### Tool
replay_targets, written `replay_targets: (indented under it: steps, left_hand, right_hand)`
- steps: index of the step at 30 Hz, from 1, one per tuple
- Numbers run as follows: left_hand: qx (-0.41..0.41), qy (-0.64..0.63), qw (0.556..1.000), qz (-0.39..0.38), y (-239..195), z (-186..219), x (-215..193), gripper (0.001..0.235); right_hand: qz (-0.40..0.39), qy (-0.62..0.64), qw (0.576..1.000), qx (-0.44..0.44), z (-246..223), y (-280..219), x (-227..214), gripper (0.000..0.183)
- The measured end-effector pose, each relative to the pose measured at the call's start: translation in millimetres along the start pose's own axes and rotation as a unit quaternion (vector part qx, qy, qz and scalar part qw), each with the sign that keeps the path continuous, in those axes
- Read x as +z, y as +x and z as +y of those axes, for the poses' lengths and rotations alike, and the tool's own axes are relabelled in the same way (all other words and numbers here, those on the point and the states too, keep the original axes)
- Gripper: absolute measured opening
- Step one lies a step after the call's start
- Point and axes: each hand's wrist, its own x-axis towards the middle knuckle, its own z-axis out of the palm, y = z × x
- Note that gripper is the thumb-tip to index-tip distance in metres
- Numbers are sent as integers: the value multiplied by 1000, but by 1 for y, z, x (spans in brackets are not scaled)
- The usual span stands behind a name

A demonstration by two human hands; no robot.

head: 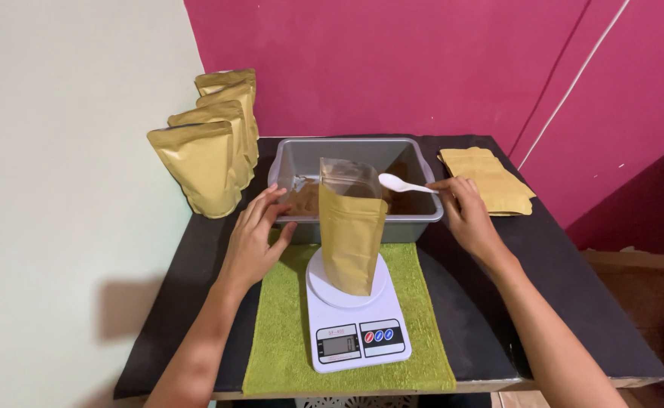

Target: Scooping coffee powder from a storage bin into a packaging pouch and weighing it on a digital scale.

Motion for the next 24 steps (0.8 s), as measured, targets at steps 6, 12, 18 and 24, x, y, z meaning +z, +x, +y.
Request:
replay_targets:
  steps: [6, 12, 18, 24]
  left_hand:
    - [-6, -6, 1000, -3, 1, -1, 0, 26]
    - [4, -16, 1000, 4, 3, -2, -1, 27]
    - [3, -3, 1000, 3, 0, -5, 1, 26]
    - [1, -8, 1000, -1, -1, -5, 1, 35]
  right_hand:
    - [51, 45, 997, 23, -20, 5, -6, 32]
    - [12, 3, 1000, -11, 6, 3, 4, 22]
    - [54, 10, 998, -16, -15, 4, -4, 24]
    - [-3, -6, 1000, -9, -6, 2, 2, 23]
